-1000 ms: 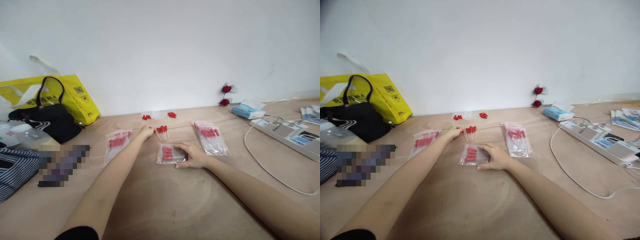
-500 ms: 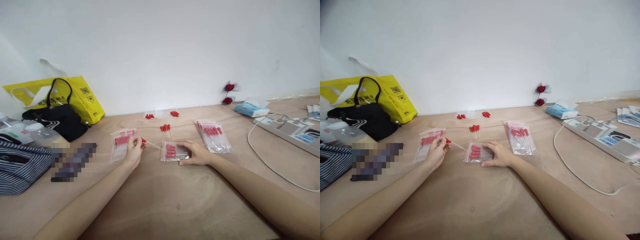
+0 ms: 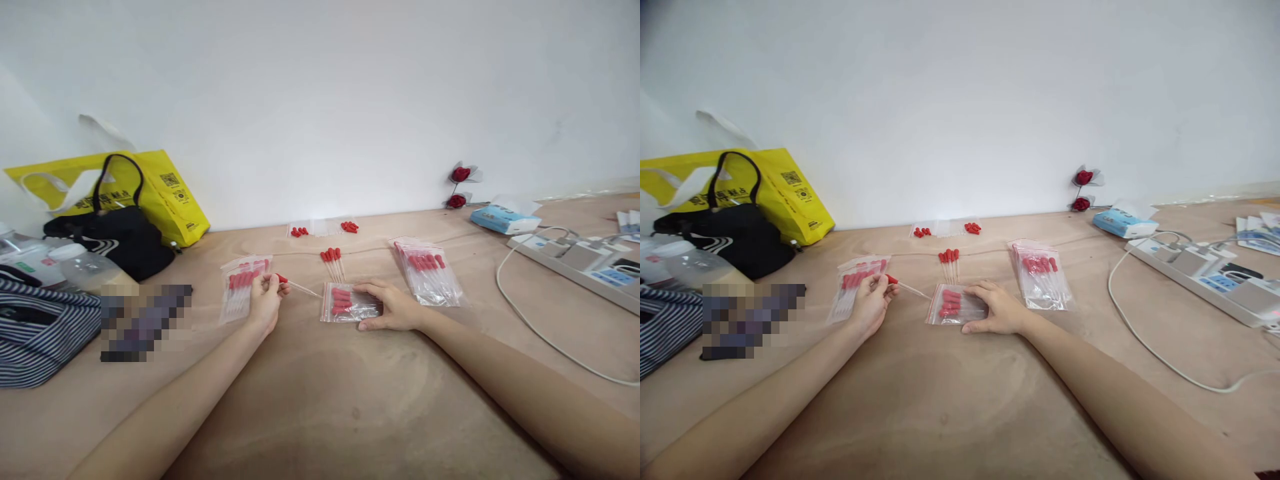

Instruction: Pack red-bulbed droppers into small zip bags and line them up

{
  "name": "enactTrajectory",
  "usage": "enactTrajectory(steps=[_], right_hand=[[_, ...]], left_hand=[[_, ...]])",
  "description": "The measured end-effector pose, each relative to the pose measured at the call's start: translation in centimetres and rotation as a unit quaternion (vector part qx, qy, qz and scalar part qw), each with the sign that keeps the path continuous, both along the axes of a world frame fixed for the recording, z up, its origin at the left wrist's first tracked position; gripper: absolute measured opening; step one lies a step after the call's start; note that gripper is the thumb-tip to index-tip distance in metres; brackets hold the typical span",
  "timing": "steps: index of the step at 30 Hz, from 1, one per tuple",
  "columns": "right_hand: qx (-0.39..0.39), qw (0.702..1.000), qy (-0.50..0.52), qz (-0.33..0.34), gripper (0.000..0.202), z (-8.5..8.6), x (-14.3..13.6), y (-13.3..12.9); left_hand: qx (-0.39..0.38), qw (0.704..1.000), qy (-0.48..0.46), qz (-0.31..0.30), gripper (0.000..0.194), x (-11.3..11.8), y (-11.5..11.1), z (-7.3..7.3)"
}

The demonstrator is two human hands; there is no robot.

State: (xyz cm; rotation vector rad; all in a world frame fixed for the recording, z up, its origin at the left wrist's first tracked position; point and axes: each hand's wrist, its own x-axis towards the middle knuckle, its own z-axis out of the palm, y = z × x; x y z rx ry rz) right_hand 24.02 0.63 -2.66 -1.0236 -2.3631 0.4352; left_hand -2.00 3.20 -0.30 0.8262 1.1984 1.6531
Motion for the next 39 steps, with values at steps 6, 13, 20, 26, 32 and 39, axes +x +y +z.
enactTrajectory(steps=[6, 13, 20, 26, 32, 39], right_hand=[[-0.001, 1.000, 0.004, 0.003, 0.071, 0.0, 0.0, 0.0], [0.000, 1.000, 0.005, 0.006, 0.072, -0.1, 0.0, 0.1], [-0.001, 1.000, 0.007, 0.010, 0.071, 0.1, -0.1, 0.0], [-0.002, 1.000, 0.006, 0.007, 0.072, 0.1, -0.1, 0.0], [-0.004, 1.000, 0.001, 0.006, 0.073, 0.1, -0.1, 0.0], [0.000, 1.000, 0.006, 0.004, 0.071, 0.1, -0.1, -0.1]], left_hand=[[0.008, 0.999, 0.013, -0.029, 0.016, 0.8, -0.5, -0.6], [0.014, 0.998, 0.036, -0.048, 0.014, 1.5, -1.3, -0.9], [0.002, 0.983, 0.114, -0.141, 0.024, 1.7, -2.4, -0.8], [0.004, 0.947, 0.255, -0.196, 0.025, 2.1, -2.8, -0.7], [0.018, 0.911, 0.335, -0.240, 0.016, 2.5, -2.0, -1.1], [0.003, 0.921, 0.302, -0.245, 0.014, 3.4, -1.7, -1.5]])
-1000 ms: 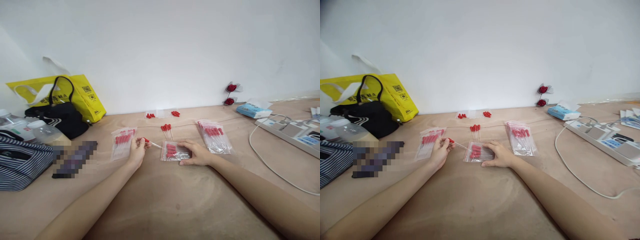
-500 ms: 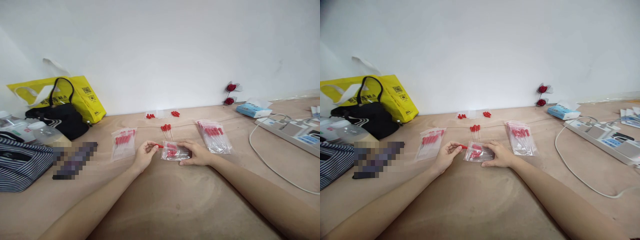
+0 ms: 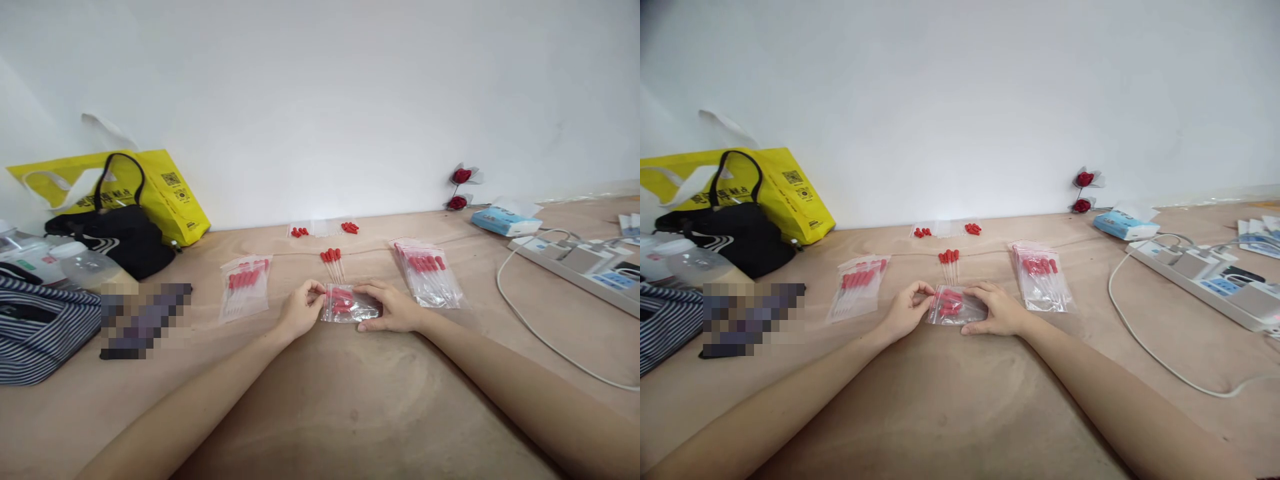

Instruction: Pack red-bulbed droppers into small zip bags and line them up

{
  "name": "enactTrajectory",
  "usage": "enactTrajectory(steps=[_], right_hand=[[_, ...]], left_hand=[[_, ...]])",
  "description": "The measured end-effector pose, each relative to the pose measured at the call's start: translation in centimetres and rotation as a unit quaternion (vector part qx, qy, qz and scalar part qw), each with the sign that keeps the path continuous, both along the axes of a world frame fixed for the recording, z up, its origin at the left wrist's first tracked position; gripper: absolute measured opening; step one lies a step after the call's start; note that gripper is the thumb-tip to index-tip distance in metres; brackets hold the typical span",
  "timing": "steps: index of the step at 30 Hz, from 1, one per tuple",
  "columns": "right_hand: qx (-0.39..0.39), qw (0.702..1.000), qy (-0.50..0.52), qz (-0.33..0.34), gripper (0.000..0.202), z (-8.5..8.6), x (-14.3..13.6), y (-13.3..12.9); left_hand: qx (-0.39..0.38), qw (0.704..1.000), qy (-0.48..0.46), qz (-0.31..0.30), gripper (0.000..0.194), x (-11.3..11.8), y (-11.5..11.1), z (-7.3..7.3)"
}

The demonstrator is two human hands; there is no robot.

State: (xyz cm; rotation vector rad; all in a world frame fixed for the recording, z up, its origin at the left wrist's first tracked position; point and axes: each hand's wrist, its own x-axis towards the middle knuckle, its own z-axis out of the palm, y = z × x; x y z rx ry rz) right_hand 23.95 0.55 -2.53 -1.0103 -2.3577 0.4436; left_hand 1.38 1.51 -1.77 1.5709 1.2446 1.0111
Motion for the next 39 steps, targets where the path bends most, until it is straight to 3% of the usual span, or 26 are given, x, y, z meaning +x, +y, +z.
enactTrajectory(steps=[6, 15, 27, 34, 39], right_hand=[[0.001, 1.000, -0.003, 0.001, 0.072, 0.1, 0.0, 0.0], [0.006, 1.000, -0.003, 0.002, 0.071, 0.1, 0.0, 0.0], [0.010, 1.000, 0.000, 0.008, 0.071, -0.2, 0.0, 0.1], [0.007, 1.000, -0.008, -0.001, 0.071, 0.0, 0.0, 0.0], [0.010, 1.000, -0.002, 0.003, 0.070, 0.0, 0.0, 0.0]], left_hand=[[-0.092, 0.991, -0.094, -0.035, 0.012, 1.0, -0.8, 0.7], [-0.034, 0.998, -0.032, -0.030, 0.019, 0.8, -0.7, 0.4], [-0.005, 0.997, 0.000, -0.073, 0.034, 0.9, -0.9, 0.4], [0.004, 1.000, -0.019, 0.006, 0.032, 0.4, -0.9, 0.3], [-0.002, 1.000, -0.004, -0.001, 0.035, 0.0, -0.7, 0.4]])
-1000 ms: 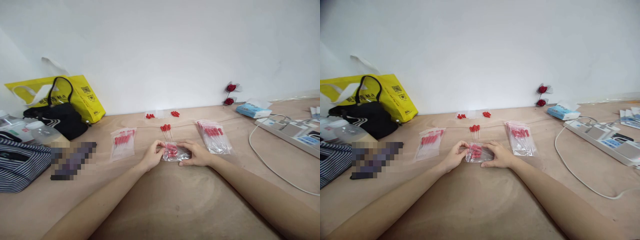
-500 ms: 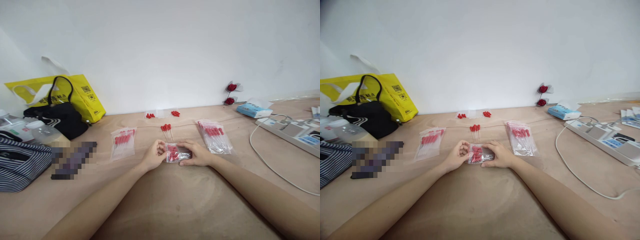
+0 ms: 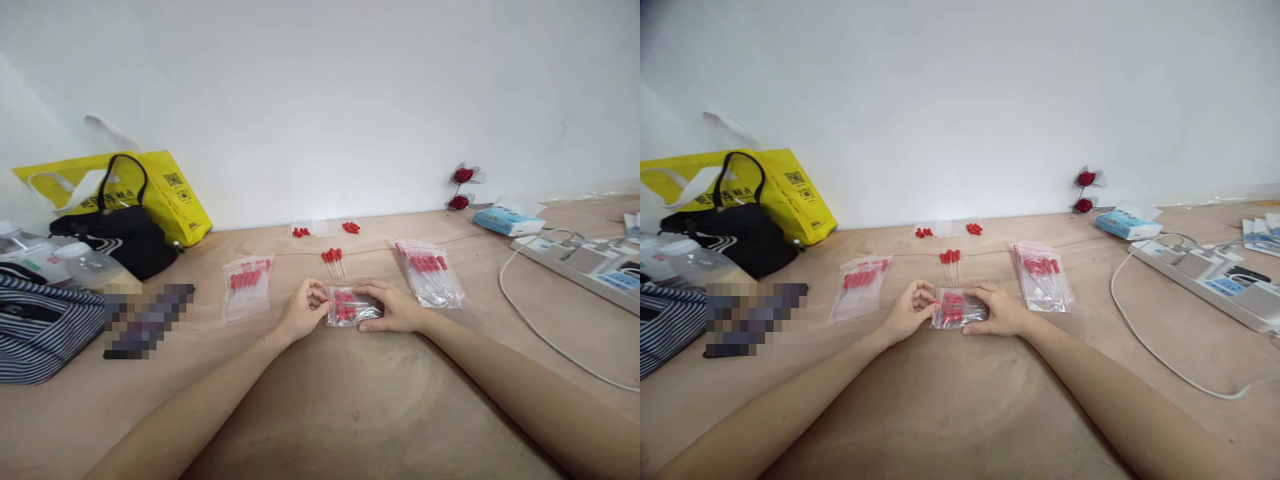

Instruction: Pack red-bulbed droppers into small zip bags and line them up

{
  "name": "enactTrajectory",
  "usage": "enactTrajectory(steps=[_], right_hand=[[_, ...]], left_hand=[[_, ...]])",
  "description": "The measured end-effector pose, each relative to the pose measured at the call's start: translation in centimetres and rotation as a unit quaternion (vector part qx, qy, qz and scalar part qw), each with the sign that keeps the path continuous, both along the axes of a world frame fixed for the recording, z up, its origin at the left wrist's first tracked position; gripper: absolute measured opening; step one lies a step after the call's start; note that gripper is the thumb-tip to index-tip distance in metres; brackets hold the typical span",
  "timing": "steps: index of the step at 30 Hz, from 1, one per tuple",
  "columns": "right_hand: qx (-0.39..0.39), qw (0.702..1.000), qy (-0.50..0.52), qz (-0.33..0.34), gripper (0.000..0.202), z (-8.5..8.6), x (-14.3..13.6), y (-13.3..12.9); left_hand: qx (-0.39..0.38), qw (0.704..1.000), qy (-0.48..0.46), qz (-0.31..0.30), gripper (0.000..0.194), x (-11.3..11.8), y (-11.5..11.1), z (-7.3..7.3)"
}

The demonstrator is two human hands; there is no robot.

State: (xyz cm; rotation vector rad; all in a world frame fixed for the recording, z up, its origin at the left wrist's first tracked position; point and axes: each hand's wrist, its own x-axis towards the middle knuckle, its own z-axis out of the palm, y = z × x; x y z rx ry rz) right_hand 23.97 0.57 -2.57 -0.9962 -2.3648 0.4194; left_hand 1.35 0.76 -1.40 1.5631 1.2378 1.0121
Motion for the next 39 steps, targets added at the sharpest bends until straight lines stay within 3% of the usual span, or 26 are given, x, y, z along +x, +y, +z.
enactTrajectory(steps=[5, 10, 15, 22, 26, 33, 39], right_hand=[[0.000, 1.000, -0.002, -0.001, 0.070, 0.0, -0.1, 0.0], [0.000, 1.000, -0.010, -0.004, 0.071, 0.2, -0.1, -0.1], [0.027, 0.999, -0.019, -0.015, 0.068, 0.2, -0.1, -0.3], [0.056, 0.998, -0.018, -0.018, 0.063, 0.5, -0.2, -0.6], [0.080, 0.997, -0.009, -0.013, 0.054, 0.5, -0.2, -0.8], [0.090, 0.996, -0.007, -0.020, 0.050, 0.4, -0.2, -0.9], [0.086, 0.996, -0.011, -0.016, 0.050, 0.5, -0.3, -0.9]], left_hand=[[-0.001, 0.998, 0.049, -0.049, 0.035, 0.4, 0.6, -0.1], [0.042, 0.989, 0.142, -0.029, 0.042, 0.6, 1.3, -0.3], [0.041, 0.986, 0.152, -0.055, 0.048, 0.5, 1.3, 0.0], [0.051, 0.979, 0.196, 0.004, 0.042, 1.1, 2.0, -0.6], [0.061, 0.981, 0.184, 0.013, 0.037, 1.5, 2.0, -1.0], [0.060, 0.990, 0.107, -0.063, 0.038, 2.1, 1.5, -0.9], [0.049, 0.993, 0.093, -0.051, 0.040, 2.4, 2.3, -1.5]])
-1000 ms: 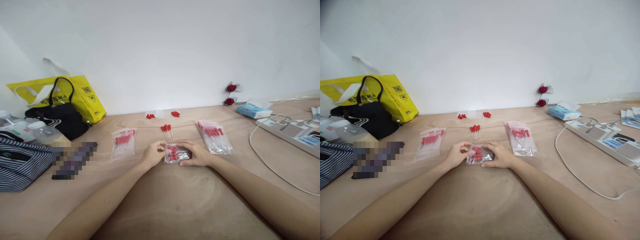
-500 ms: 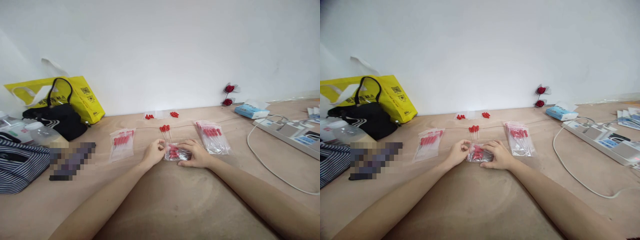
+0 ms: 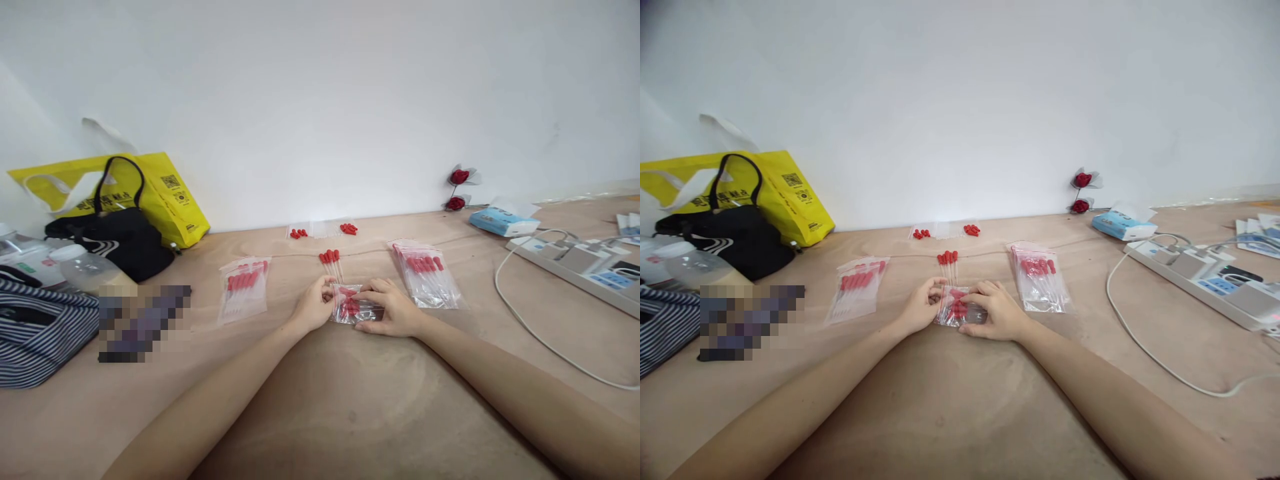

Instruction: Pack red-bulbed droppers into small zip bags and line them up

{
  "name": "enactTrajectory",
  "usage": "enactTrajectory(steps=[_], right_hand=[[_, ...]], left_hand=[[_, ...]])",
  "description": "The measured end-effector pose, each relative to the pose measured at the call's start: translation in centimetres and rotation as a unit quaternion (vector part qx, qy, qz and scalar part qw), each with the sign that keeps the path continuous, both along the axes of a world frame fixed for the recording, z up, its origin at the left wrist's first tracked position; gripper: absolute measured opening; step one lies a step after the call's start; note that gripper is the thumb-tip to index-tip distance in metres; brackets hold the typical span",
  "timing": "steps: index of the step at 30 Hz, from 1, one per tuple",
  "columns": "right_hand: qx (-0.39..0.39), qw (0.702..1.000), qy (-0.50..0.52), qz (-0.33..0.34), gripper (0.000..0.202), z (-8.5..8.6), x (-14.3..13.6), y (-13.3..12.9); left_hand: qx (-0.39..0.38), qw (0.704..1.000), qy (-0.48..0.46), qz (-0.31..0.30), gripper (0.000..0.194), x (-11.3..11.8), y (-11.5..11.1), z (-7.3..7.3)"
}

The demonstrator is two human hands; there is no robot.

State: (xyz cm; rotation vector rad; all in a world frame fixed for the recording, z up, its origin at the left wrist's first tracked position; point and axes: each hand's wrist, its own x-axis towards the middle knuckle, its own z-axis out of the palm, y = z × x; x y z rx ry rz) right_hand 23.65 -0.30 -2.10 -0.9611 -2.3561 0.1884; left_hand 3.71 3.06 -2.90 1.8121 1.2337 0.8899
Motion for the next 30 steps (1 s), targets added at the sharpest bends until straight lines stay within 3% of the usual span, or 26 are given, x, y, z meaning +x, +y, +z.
enactTrajectory(steps=[5, 8, 11, 15, 19, 23, 30], right_hand=[[0.009, 1.000, 0.007, -0.019, 0.047, 0.0, 0.0, 0.0], [0.008, 0.999, 0.027, -0.045, 0.046, -0.2, 0.1, 0.2], [-0.017, 0.998, 0.031, -0.051, 0.044, -0.4, 0.2, 0.3], [-0.034, 0.999, 0.015, -0.027, 0.049, -0.4, 0.2, 0.2], [-0.040, 0.998, 0.038, 0.014, 0.044, -0.2, 0.3, -0.1], [-0.045, 0.997, 0.050, 0.032, 0.037, -0.1, 0.3, -0.2], [-0.045, 0.997, 0.046, 0.042, 0.035, -0.2, 0.2, -0.2]], left_hand=[[-0.019, 0.998, -0.055, 0.017, 0.036, -0.1, 0.0, -0.2], [-0.027, 0.995, -0.071, 0.067, 0.027, -0.9, -0.2, 0.0], [-0.035, 0.994, -0.034, 0.099, 0.038, -1.5, -0.6, 0.3], [0.004, 0.997, 0.031, 0.072, 0.065, -0.9, -1.5, 0.3], [0.043, 0.993, 0.042, 0.099, 0.049, -0.6, -1.8, 0.7], [0.055, 0.995, 0.025, 0.081, 0.031, -3.1, -1.5, 2.5], [0.118, 0.987, 0.108, -0.001, 0.040, -12.1, -0.1, 8.3]])
